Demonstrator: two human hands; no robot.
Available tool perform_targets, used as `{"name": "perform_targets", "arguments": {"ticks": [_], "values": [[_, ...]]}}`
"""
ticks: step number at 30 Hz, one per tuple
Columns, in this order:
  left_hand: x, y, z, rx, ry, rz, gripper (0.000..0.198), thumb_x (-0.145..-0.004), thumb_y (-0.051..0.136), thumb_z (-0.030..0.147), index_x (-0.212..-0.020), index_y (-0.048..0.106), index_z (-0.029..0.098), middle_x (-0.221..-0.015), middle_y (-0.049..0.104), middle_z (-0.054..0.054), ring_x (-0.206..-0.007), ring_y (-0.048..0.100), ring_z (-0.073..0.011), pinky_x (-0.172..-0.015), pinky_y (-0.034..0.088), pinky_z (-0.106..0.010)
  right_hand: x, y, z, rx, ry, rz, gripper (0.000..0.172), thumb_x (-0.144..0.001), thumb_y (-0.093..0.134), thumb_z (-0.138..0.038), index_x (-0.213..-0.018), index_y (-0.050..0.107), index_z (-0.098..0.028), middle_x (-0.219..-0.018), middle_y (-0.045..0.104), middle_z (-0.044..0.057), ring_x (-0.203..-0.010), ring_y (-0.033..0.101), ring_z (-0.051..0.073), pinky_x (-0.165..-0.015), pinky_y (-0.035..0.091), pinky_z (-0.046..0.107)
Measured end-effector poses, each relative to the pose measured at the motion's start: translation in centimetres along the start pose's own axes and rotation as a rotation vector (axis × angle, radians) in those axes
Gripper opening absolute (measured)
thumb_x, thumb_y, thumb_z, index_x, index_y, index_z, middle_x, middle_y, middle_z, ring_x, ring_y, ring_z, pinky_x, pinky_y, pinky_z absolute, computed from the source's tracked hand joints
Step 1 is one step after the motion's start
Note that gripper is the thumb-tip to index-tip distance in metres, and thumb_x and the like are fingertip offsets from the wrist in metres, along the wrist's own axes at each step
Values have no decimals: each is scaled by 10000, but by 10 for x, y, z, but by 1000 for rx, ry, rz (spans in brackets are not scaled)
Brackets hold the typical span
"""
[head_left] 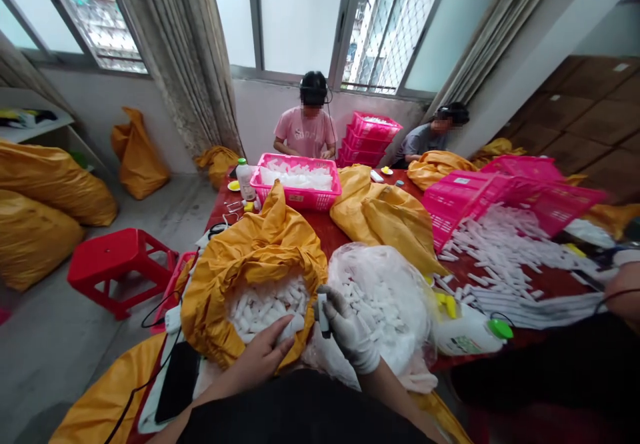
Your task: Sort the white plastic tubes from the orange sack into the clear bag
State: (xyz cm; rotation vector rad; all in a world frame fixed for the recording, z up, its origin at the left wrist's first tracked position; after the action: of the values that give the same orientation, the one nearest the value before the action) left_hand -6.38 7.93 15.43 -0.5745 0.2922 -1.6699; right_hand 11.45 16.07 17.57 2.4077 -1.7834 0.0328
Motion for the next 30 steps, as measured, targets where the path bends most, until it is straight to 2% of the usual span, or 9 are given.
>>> {"name": "perform_targets", "arguments": {"ticks": [4, 7, 10, 14, 16, 19, 23, 26, 30], "values": [[2, -4, 13, -34, 62, -10, 485, -845, 445, 384, -1268, 539, 167, -1307, 581, -63, -1187, 535, -245, -1027, 400, -329, 10, 14, -9, -198, 15, -10, 423, -762, 614, -495, -1090, 546, -237, -607, 543, -44, -431, 432, 83, -409, 369, 205], [2, -8, 17, -65, 77, 18, 488, -850, 440, 372, -1279, 531, 158, -1314, 575, -71, -1207, 520, -252, -1034, 395, -339, 14, 15, -14, -216, -26, -74, 414, -772, 619, -476, -1093, 569, -219, -616, 546, -34, -541, 518, 113, -535, 450, 241], [1, -14, 21, -99, 118, 6, 471, -870, 421, 358, -1290, 517, 167, -1323, 566, -81, -1212, 513, -244, -1035, 390, -337, 17, 12, -20, -68, 18, -209, 389, -822, 570, -440, -1141, 598, -219, -685, 591, -14, -600, 543, 114, -589, 460, 244], [-2, -15, 30, -219, 254, -167, 396, -887, 421, 323, -1260, 529, 246, -1237, 624, -47, -1118, 568, -207, -973, 420, -292, 19, 12, -33, 234, 53, -419, 305, -840, 547, -377, -1083, 650, -225, -744, 641, 2, -562, 528, 107, -529, 425, 223], [-5, -10, 31, -286, 292, -262, 378, -878, 441, 321, -1238, 537, 257, -1154, 661, -46, -1046, 599, -212, -921, 440, -287, 16, 17, -37, 392, -2, -435, 214, -818, 572, -335, -955, 688, -219, -719, 647, 0, -566, 538, 116, -545, 421, 228], [-8, 0, 32, -224, 293, -283, 360, -882, 436, 345, -1202, 544, 223, -1079, 679, -63, -979, 619, -214, -865, 460, -275, 11, 27, -36, 435, -135, -209, 119, -764, 624, -286, -843, 670, -210, -749, 652, 5, -674, 581, 143, -648, 446, 251], [-9, 2, 34, -26, 269, -108, 349, -911, 376, 371, -1174, 533, 204, -1091, 663, -53, -977, 607, -184, -871, 460, -251, 13, 34, -15, -19, -145, 131, 307, -739, 643, -302, -1031, 574, -237, -925, 620, 11, -618, 549, 106, -560, 460, 236], [-6, -1, 34, -21, 262, -23, 348, -902, 402, 381, -1167, 534, 199, -1087, 667, -52, -975, 612, -182, -875, 459, -243, 19, 37, 2, -200, -138, 201, 364, -696, 690, -284, -1038, 567, -263, -945, 605, 2, -555, 502, 72, -492, 431, 209], [-1, -3, 32, -125, 237, 68, 346, -892, 424, 374, -1172, 554, 218, -1091, 678, -51, -996, 617, -202, -890, 457, -261, 22, 36, 10, -237, -104, 218, 325, -686, 712, -305, -986, 602, -242, -859, 620, 2, -540, 503, 77, -501, 444, 228]]}}
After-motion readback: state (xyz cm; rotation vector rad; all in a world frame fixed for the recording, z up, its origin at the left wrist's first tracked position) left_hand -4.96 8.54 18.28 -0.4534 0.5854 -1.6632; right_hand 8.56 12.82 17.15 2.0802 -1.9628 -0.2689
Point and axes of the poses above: each hand's wrist, its own x-axis away from the middle knuckle, its own y-axis out of the palm, z = x × y, the point moved 3 cm from there along -x, towards the middle knuckle
